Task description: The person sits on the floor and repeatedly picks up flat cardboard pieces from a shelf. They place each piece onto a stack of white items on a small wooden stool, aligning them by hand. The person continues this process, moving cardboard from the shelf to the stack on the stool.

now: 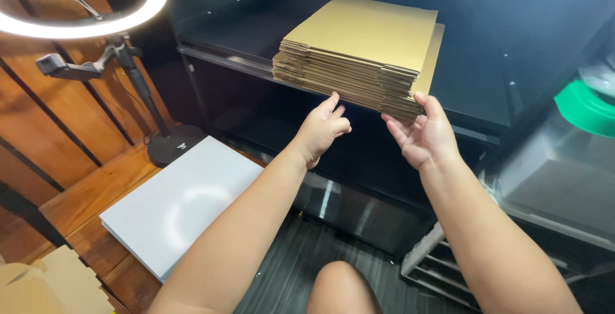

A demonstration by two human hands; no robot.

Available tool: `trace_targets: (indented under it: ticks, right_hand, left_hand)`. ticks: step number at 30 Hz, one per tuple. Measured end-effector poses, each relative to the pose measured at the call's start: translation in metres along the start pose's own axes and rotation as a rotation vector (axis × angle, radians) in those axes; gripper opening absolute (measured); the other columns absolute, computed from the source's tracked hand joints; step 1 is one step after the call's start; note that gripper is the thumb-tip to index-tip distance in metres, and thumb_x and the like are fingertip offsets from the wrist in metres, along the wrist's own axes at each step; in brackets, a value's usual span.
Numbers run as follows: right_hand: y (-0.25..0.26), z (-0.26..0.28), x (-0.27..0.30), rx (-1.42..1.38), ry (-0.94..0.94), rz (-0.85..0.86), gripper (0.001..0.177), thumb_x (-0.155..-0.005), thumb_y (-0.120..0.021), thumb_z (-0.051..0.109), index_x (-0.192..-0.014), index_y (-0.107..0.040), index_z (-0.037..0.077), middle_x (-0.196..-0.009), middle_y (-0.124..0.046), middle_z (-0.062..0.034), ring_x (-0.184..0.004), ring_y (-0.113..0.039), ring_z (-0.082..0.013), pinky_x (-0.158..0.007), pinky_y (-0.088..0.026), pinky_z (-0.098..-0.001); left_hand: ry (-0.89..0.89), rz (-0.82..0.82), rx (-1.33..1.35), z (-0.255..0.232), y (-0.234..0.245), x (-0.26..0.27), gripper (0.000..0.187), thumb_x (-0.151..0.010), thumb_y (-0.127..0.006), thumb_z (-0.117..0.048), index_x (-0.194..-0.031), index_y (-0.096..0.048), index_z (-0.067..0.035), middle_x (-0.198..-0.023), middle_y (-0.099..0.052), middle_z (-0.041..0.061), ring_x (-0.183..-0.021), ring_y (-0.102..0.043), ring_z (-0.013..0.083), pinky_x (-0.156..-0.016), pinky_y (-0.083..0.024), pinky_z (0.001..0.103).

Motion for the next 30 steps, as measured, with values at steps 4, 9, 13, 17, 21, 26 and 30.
trace_targets:
  ticks: [4, 9, 13, 17, 21, 26, 30]
  right_hand:
    - [0.026, 0.015, -0.003, -0.010, -0.009, -0.011, 0.067, -0.083, -0.077, 0.044, -0.123, -0.050, -0.002, -0.107, -0.063, -0.0170, -0.108, -0.077, -0.0346, -0.094, -0.063, -0.0356]
    - [0.046, 0.030, -0.009, -0.002, 0.025, -0.018, 0.068, -0.084, -0.077, 0.045, -0.124, -0.050, -0.002, -0.109, -0.062, -0.0180, -0.110, -0.076, -0.0353, -0.095, -0.063, -0.0361]
    - [0.051, 0.035, -0.013, -0.010, 0.034, -0.020, 0.070, -0.084, -0.077, 0.046, -0.126, -0.050, -0.003, -0.111, -0.062, -0.0194, -0.113, -0.075, -0.0363, -0.096, -0.062, -0.0367]
    - [0.049, 0.039, -0.015, 0.028, 0.073, 0.014, 0.072, -0.088, -0.076, 0.049, -0.127, -0.050, -0.005, -0.109, -0.062, -0.0184, -0.110, -0.077, -0.0338, -0.093, -0.064, -0.0337]
    - [0.050, 0.043, -0.018, 0.079, 0.117, 0.012, 0.072, -0.089, -0.076, 0.053, -0.126, -0.051, -0.004, -0.107, -0.064, -0.0165, -0.105, -0.078, -0.0323, -0.089, -0.065, -0.0332]
    - [0.045, 0.047, -0.010, 0.133, 0.170, -0.001, 0.069, -0.090, -0.075, 0.054, -0.122, -0.053, -0.003, -0.104, -0.066, -0.0167, -0.099, -0.079, -0.0303, -0.086, -0.067, -0.0328]
    - [0.047, 0.049, -0.001, 0.214, 0.181, -0.027, 0.068, -0.090, -0.075, 0.059, -0.116, -0.056, -0.001, -0.098, -0.069, -0.0171, -0.093, -0.080, -0.0288, -0.083, -0.067, -0.0340]
  left_hand:
    - [0.023, 0.042, -0.058, -0.009, -0.031, 0.011, 0.099, -0.080, -0.061, 0.000, -0.165, -0.011, -0.001, -0.169, -0.019, 0.030, -0.158, -0.017, 0.0340, -0.125, -0.032, 0.043]
    - [0.055, 0.071, -0.092, -0.004, -0.054, 0.002, 0.103, -0.076, -0.060, -0.001, -0.166, -0.010, -0.004, -0.168, -0.023, 0.027, -0.158, -0.018, 0.0303, -0.125, -0.029, 0.043]
    - [0.051, 0.080, -0.153, 0.013, -0.055, -0.022, 0.105, -0.075, -0.059, -0.002, -0.167, -0.008, -0.006, -0.168, -0.025, 0.026, -0.158, -0.017, 0.0283, -0.126, -0.024, 0.046]
    - [0.067, 0.063, -0.209, 0.013, -0.057, -0.028, 0.105, -0.075, -0.058, -0.004, -0.168, -0.008, -0.008, -0.168, -0.028, 0.024, -0.159, -0.018, 0.0288, -0.126, -0.017, 0.052]
    - [0.082, 0.052, -0.208, 0.014, -0.060, -0.028, 0.107, -0.075, -0.057, -0.003, -0.168, -0.007, -0.008, -0.168, -0.028, 0.024, -0.159, -0.018, 0.0293, -0.127, -0.016, 0.053]
    - [0.060, 0.036, -0.198, 0.011, -0.056, -0.025, 0.105, -0.075, -0.057, 0.001, -0.168, -0.010, -0.011, -0.168, -0.029, 0.023, -0.157, -0.024, 0.0287, -0.125, -0.022, 0.052]
    - [-0.058, -0.056, -0.191, 0.020, -0.028, -0.036, 0.098, -0.072, -0.064, 0.004, -0.163, -0.031, -0.011, -0.165, -0.033, 0.029, -0.145, -0.046, 0.0371, -0.116, -0.045, 0.048]
Point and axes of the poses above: each hand's wrist, its own x-axis away from the middle knuckle, its own y-axis out of the back of the hand, z = x × y, the point moved 10 cm from there along -x, towards the middle knuckle
